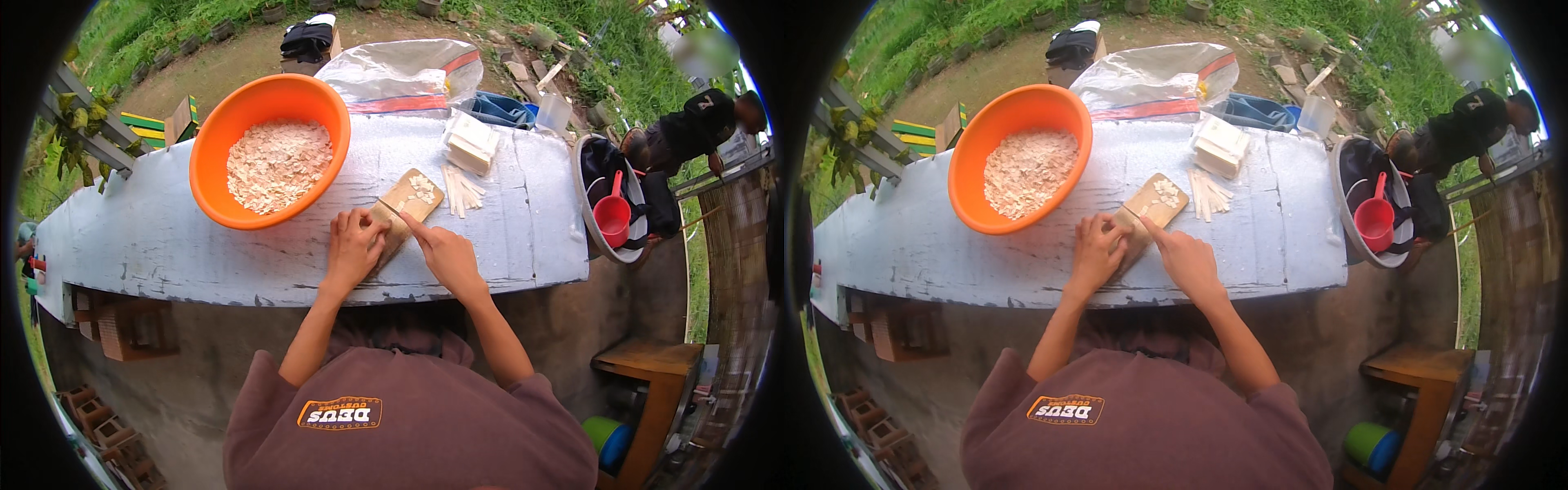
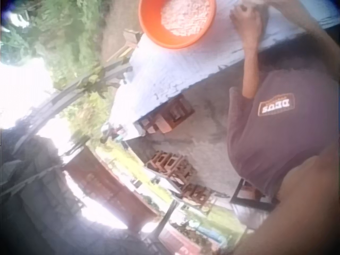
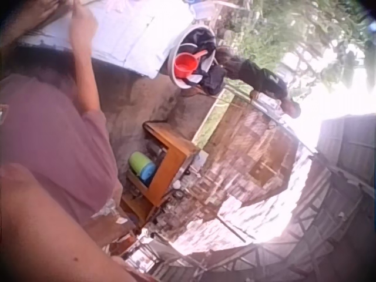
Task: The person uses a knife to shave thin strips from a rectangular block of light-colored wood on a wooden board. The shavings are periodically swept into an orange plastic bowl. The person repeats this process with multiple wood blocks, accumulating a pile of wood shavings in the bowl.
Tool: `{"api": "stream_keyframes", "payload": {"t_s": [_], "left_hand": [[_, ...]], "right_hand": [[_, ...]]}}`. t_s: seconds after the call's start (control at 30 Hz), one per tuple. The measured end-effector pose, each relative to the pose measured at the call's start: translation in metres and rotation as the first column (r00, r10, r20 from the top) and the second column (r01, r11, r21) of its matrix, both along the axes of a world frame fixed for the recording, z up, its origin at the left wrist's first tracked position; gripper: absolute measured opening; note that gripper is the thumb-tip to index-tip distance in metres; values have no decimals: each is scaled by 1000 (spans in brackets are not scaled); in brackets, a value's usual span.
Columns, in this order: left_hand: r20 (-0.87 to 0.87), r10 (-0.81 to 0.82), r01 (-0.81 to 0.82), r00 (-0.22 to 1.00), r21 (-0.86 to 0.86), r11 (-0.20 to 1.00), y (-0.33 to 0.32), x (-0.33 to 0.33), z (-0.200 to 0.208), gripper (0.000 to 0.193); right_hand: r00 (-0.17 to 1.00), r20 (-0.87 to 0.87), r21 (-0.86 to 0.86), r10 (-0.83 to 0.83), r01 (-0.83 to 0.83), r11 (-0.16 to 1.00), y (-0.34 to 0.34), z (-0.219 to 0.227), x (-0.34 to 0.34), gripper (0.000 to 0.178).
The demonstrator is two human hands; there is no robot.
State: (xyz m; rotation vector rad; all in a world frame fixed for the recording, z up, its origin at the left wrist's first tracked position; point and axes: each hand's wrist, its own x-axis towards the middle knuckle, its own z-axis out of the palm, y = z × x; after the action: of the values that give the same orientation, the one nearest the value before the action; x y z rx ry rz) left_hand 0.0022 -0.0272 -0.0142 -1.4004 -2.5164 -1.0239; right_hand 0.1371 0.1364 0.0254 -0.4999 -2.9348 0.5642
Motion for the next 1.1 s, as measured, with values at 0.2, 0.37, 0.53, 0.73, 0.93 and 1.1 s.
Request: {"api": "stream_keyframes", "payload": {"t_s": [0.2, 0.37, 0.53, 0.73, 0.93, 1.1], "left_hand": [[-6, -25, 25, 1000, 25, 999, -3, 0, 0, 22], [-8, -17, 17, 1000, 11, 1000, -7, 0, -2, 22], [14, 6, -7, 1000, 17, 1000, -10, 2, -5, 20], [-18, -9, 10, 1000, 55, 998, -11, 1, -4, 18], [26, 34, -36, 999, 84, 996, -14, 3, -10, 15], [75, 55, -62, 996, 99, 993, -14, 4, -13, 14]], "right_hand": [[994, -92, -79, -54, 47, 996, -18, -21, -3, 54], [981, -195, -62, -5, -8, 998, -12, -22, -14, 54], [999, 52, -23, 4, -3, 1000, -13, 13, 3, 54], [997, -64, -26, -53, 52, 998, -33, -24, -15, 55], [990, -140, -46, 11, -18, 999, -20, -20, -10, 55], [999, 33, 13, -19, 19, 1000, -33, -6, 6, 55]]}}
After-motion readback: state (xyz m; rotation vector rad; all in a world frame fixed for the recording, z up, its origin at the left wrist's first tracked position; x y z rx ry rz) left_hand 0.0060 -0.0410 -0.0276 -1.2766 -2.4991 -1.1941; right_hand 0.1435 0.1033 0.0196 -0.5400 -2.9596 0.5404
